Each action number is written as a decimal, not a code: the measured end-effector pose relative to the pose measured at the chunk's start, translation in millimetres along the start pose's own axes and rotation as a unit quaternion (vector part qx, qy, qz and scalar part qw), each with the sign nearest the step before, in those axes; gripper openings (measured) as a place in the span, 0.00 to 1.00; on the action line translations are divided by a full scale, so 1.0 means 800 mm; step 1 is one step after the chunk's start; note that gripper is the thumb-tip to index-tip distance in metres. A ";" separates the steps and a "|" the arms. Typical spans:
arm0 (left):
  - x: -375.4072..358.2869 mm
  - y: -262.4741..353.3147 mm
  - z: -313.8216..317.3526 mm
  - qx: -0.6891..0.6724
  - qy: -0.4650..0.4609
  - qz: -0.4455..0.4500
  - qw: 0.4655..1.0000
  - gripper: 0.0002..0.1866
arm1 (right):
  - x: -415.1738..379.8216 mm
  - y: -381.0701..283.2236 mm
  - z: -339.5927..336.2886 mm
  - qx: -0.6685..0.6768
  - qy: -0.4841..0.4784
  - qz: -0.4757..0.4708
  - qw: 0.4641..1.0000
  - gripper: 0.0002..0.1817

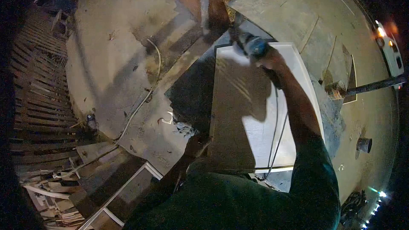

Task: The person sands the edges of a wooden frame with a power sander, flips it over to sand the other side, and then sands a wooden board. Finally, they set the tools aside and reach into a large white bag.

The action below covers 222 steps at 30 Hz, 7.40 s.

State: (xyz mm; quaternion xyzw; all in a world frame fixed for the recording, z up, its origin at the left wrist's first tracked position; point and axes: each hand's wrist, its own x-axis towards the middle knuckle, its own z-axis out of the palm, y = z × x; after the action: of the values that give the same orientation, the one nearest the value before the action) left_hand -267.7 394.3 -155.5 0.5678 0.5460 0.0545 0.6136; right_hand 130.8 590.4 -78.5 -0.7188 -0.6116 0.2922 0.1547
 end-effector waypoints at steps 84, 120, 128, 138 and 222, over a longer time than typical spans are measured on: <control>0.031 -0.011 -0.013 0.152 -0.005 0.028 0.988 0.18 | -0.201 0.252 -0.103 -0.034 0.192 0.295 0.935 0.34; 0.092 -0.097 -0.055 0.048 -0.044 -0.010 0.998 0.19 | -0.747 0.257 0.020 0.070 0.334 0.498 0.797 0.44; 0.126 -0.125 -0.074 0.030 -0.096 0.004 0.995 0.19 | -0.771 0.222 0.025 0.097 0.331 0.515 0.785 0.39; 0.092 -0.076 -0.066 -0.011 -0.130 -0.045 0.990 0.23 | -0.755 0.093 0.080 0.102 0.222 0.467 0.850 0.44; -0.148 0.095 0.245 0.469 0.258 0.569 0.624 0.16 | -0.821 0.377 0.218 0.277 0.463 0.336 0.772 0.24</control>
State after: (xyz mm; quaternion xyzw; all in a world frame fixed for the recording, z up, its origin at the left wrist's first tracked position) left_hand -129.2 214.3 -73.2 0.9389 0.2013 0.2737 -0.0546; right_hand 209.1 -131.6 -238.3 -0.8527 -0.0781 0.1138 0.5039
